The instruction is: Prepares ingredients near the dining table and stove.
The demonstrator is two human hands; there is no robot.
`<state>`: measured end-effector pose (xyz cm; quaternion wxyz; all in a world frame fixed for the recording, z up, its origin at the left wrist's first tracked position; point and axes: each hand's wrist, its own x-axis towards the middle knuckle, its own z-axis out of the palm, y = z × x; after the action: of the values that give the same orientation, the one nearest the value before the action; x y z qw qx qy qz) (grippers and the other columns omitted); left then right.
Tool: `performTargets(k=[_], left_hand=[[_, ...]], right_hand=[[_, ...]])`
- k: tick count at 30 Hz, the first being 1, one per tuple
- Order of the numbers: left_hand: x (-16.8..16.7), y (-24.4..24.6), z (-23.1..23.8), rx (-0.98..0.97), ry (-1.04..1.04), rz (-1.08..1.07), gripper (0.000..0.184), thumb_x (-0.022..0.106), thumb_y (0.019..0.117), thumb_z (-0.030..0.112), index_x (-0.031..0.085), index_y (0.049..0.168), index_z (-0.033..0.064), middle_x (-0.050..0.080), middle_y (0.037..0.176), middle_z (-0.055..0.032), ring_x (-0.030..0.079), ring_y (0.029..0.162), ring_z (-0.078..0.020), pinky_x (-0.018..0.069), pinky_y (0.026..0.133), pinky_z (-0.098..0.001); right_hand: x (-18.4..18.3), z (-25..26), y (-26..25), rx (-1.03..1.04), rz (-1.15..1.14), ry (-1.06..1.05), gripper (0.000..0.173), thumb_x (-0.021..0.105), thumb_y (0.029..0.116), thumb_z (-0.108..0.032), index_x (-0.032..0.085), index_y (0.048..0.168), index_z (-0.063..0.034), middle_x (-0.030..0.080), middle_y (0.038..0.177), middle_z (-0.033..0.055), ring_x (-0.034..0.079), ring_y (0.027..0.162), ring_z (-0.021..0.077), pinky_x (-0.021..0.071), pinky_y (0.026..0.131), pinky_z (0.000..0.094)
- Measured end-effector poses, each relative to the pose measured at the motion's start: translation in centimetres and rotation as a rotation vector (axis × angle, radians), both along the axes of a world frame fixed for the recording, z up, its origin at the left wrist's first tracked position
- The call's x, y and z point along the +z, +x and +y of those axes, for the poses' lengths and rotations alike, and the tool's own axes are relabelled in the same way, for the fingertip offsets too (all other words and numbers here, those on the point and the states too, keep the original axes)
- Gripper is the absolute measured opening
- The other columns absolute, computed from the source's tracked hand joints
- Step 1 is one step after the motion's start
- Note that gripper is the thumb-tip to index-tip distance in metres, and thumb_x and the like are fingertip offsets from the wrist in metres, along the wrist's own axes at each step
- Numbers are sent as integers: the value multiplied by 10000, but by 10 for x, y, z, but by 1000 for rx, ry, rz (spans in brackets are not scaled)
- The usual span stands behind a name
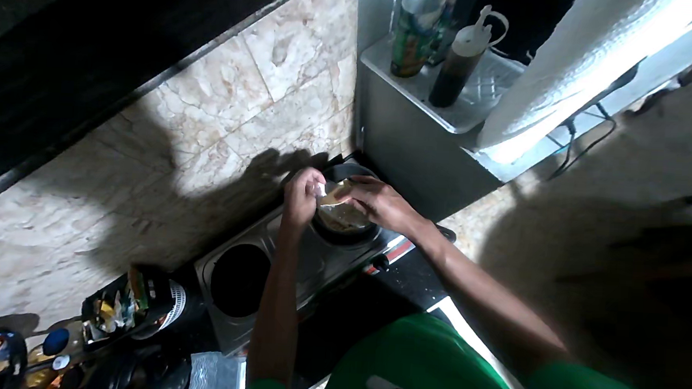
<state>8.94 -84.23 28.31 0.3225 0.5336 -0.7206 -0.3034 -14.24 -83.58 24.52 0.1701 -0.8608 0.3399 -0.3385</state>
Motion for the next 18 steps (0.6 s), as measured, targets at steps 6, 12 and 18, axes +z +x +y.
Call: performTargets(k=[6, 12, 18], left_hand=[[1, -1, 2, 31, 119, 38, 239, 537, 1041, 178, 691, 1215, 121, 622, 1270, -102, 663, 967, -197, 584, 796, -392], [-5, -3, 0, -10, 21, -83, 349, 679, 916, 11, 632, 1245, 118, 577, 1349, -117, 660, 1050, -240, 602, 821, -425], [-6, -3, 0, -26, -2, -103, 142, 616, 986, 48, 733, 1065, 32, 701, 1148, -125, 696, 957, -212, 592, 853, -406]], right_hand=[[4, 3, -5, 3, 95, -42, 217, 586, 999, -53, 729, 1147, -119, 739, 1145, -6, 677, 1133, 146, 413, 1194, 394], [8, 7, -6, 10, 163, -87, 245, 594, 973, -3, 737, 1143, -104, 738, 1170, 15, 670, 1167, 171, 399, 1202, 410], [6, 10, -5, 6, 186, -86, 262, 623, 935, 34, 730, 1137, -94, 736, 1158, 32, 673, 1153, 187, 401, 1192, 403]])
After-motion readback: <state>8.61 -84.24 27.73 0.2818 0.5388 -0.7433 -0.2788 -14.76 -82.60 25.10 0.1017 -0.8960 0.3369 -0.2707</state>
